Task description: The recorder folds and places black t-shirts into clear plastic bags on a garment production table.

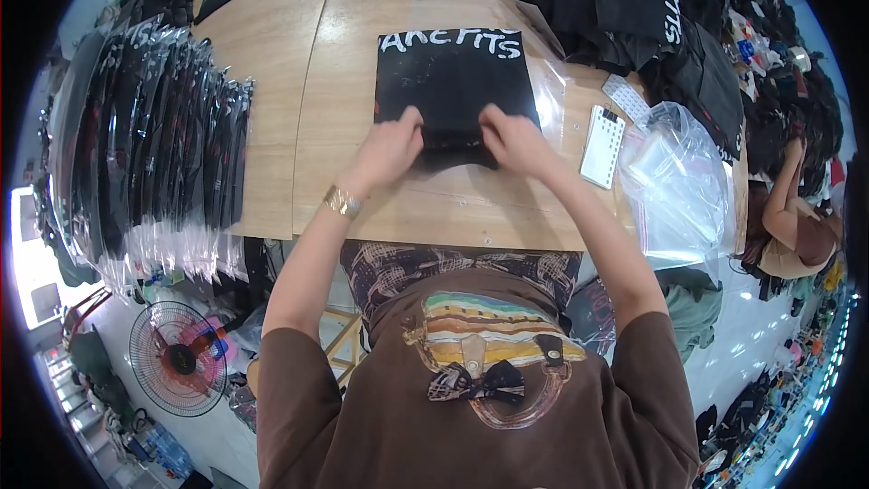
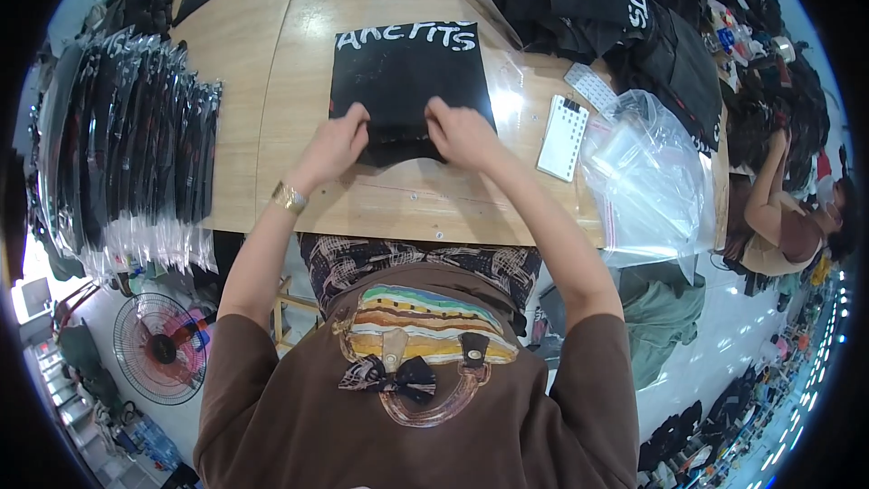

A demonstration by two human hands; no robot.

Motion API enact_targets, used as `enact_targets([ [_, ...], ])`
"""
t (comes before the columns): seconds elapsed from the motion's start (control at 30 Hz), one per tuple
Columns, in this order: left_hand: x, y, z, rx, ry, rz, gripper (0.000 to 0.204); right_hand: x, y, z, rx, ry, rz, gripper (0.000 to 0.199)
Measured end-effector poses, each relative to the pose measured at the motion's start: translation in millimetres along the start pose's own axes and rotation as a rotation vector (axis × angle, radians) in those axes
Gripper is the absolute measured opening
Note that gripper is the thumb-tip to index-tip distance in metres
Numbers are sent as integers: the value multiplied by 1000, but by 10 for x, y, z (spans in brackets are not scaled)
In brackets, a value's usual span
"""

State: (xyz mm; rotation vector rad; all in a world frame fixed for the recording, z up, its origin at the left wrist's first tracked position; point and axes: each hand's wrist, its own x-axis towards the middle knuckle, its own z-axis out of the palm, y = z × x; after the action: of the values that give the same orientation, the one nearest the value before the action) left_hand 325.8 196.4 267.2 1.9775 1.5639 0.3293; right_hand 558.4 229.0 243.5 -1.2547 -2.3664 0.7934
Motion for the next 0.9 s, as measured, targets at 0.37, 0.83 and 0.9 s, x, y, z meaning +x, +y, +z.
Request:
enact_targets([
  [0.37, 494, -152, -20, -5, -18, -103, 37, 545, 78, -91, -346, -160, -83, 32],
  [0.83, 917, -307, -348, -236, -300, -284, 39, 1310, 82, -154, -266, -296, 127, 36],
  [0.9, 919, -225, -367, -239, -332, -308, 39, 1282, 64, -187, -314, -318, 122, 35],
])
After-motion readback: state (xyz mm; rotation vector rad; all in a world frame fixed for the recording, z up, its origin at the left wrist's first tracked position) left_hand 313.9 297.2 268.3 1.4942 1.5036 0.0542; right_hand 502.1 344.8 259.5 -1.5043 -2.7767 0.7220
